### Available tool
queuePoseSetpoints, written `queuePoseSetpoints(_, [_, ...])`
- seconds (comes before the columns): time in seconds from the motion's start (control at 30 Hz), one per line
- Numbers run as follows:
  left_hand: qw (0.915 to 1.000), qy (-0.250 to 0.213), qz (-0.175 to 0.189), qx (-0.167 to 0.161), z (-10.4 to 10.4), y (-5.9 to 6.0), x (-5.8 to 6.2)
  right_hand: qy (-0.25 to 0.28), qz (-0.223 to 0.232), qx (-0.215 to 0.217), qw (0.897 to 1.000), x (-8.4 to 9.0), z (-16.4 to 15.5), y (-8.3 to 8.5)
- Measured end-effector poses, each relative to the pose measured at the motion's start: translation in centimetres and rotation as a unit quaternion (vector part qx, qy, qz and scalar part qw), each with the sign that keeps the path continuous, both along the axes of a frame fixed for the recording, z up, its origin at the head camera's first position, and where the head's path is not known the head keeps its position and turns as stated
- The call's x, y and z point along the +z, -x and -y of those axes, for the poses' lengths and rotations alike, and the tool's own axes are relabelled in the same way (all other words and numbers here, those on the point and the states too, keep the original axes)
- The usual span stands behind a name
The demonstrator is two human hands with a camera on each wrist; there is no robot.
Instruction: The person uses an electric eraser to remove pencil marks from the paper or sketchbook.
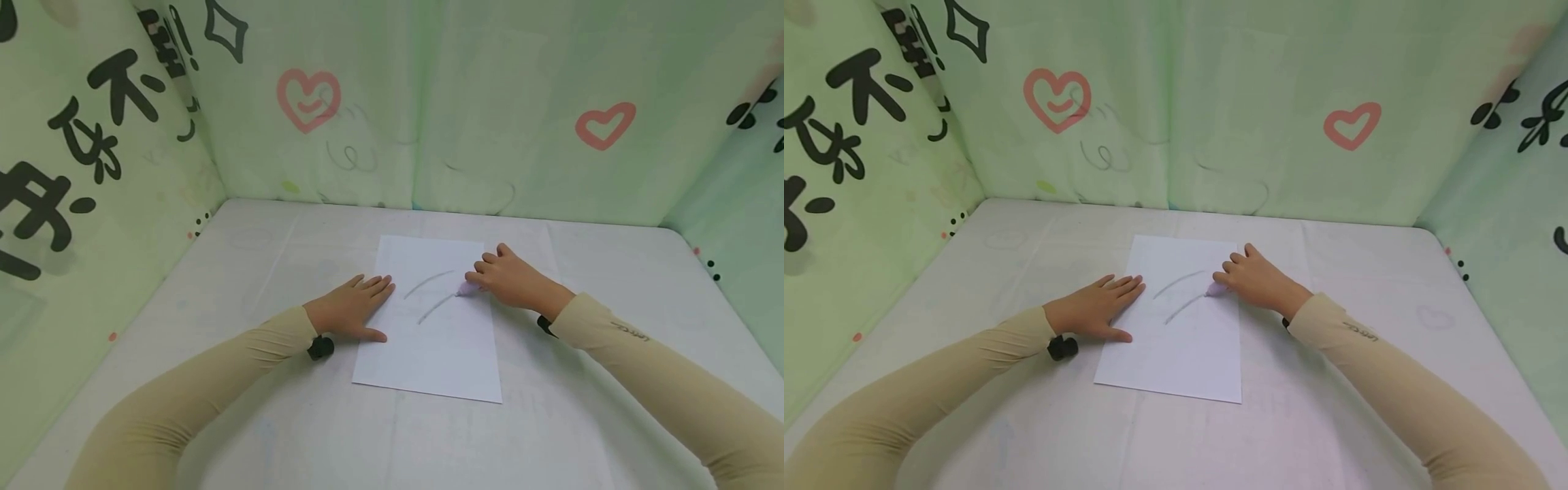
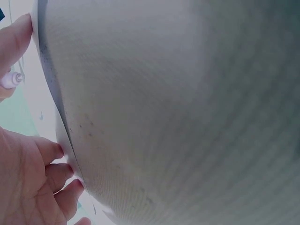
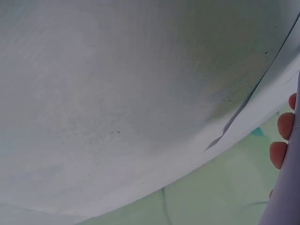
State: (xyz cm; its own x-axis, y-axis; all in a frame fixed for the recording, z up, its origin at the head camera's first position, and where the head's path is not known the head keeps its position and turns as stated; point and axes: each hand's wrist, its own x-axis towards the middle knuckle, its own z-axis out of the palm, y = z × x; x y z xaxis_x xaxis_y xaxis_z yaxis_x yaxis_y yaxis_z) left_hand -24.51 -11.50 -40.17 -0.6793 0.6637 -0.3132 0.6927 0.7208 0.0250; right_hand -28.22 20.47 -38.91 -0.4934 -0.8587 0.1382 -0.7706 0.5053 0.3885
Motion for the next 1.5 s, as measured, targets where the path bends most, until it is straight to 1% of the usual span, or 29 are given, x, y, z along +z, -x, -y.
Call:
queuePoseSetpoints(0.3, [1.0,0.004,0.002,0.0,-0.13,-0.04,0.06,0.0,0.0,-0.007,1.0,-0.16,0.22,0.41])
queuePoseSetpoints(0.6, [1.0,0.007,-0.006,-0.004,0.07,0.18,-0.18,0.0,-0.001,0.001,1.0,0.0,0.12,0.08])
queuePoseSetpoints(0.87, [0.9999,0.003,-0.007,-0.009,0.0,0.22,-0.19,0.005,0.003,0.003,1.0,0.17,0.53,0.26])
queuePoseSetpoints(1.07, [0.9999,0.007,-0.006,-0.006,-0.02,0.31,-0.25,0.008,0.007,0.003,1.0,0.12,0.27,0.19])
queuePoseSetpoints(1.2, [0.9999,0.011,-0.008,-0.004,0.05,0.38,-0.3,0.006,0.001,0.009,1.0,0.0,0.0,0.09])
queuePoseSetpoints(1.33, [0.9999,0.012,-0.007,-0.002,0.13,0.44,-0.4,0.006,-0.008,0.013,1.0,-0.19,-0.03,0.23])
queuePoseSetpoints(1.5, [1.0,0.005,-0.007,-0.004,0.17,0.45,-0.52,0.003,-0.002,0.009,1.0,-0.2,0.32,0.51])
